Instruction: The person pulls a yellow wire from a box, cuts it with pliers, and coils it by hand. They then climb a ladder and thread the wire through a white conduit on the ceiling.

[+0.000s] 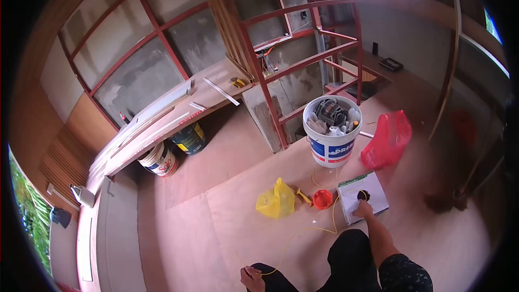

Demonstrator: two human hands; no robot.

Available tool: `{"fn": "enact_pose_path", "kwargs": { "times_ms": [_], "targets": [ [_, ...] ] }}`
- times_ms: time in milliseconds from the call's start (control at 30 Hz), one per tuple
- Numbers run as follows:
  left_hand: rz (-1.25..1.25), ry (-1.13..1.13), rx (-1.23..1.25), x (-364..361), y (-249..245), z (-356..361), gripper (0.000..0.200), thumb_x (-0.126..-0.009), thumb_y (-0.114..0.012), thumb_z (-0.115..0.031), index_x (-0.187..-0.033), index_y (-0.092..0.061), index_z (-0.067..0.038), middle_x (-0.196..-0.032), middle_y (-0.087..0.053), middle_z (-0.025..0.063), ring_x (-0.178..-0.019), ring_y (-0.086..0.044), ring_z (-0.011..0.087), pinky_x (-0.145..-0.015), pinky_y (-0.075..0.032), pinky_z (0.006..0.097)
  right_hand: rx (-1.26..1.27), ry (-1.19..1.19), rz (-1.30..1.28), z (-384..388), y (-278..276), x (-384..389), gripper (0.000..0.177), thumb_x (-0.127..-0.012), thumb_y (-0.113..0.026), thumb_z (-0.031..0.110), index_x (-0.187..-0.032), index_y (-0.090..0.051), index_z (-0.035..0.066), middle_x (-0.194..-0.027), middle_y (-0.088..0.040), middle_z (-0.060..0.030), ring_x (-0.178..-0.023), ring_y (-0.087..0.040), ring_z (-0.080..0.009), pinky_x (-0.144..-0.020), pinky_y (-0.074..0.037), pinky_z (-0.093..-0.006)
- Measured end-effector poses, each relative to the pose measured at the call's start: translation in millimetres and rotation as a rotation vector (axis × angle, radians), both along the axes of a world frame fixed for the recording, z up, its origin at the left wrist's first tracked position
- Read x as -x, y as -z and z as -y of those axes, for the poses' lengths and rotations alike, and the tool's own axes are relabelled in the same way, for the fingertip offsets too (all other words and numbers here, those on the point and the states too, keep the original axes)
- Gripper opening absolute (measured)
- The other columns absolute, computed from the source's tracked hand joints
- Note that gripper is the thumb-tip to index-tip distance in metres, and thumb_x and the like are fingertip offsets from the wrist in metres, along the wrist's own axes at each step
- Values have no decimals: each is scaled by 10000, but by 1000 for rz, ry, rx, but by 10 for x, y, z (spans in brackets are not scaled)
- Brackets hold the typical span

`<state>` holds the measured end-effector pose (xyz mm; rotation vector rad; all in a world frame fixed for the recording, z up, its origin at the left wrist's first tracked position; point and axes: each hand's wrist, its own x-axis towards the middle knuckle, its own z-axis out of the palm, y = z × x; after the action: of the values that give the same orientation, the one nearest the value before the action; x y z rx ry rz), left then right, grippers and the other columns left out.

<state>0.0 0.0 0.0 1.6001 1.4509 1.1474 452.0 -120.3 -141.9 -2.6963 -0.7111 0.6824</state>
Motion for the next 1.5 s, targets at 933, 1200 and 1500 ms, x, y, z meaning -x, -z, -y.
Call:
{"fn": "enact_pose_path", "kwargs": {
  "times_ms": [933, 1200, 1500],
  "targets": [
    [68, 189, 292, -584, -1411, 367, 337, -920, -386, -264, -718, -457, -4, -546, -536, 74, -443, -481, 127, -423, -384, 238, 103, -12, -238, 705, -2749, 62, 713, -474, -746, 578, -866, -630, -6, -861, -633, -150, -801, -615, -262, -686, -472, -338],
    [279, -61, 671, -558, -2344, 481, 260, -906, -379, -246, -729, -416, -58, -546, -463, 53, -414, -407, 108, -398, -376, 234, 117, 122, -319, 1277, -4379, 301, 767, -476, -753, 559, -1002, -597, 23, -945, -623, -144, -890, -598, -270, -766, -462, -333],
    [231, -127, 636, -752, -3474, 207, 286, -878, -448, -317, -732, -454, -72, -559, -448, 19, -448, -395, 86, -401, -337, 217, 122, 241, -423, 1690, -5509, 285, 757, -522, -774, 483, -1031, -582, -42, -958, -619, -179, -876, -603, -265, -777, -460, -310]
  ]
}}
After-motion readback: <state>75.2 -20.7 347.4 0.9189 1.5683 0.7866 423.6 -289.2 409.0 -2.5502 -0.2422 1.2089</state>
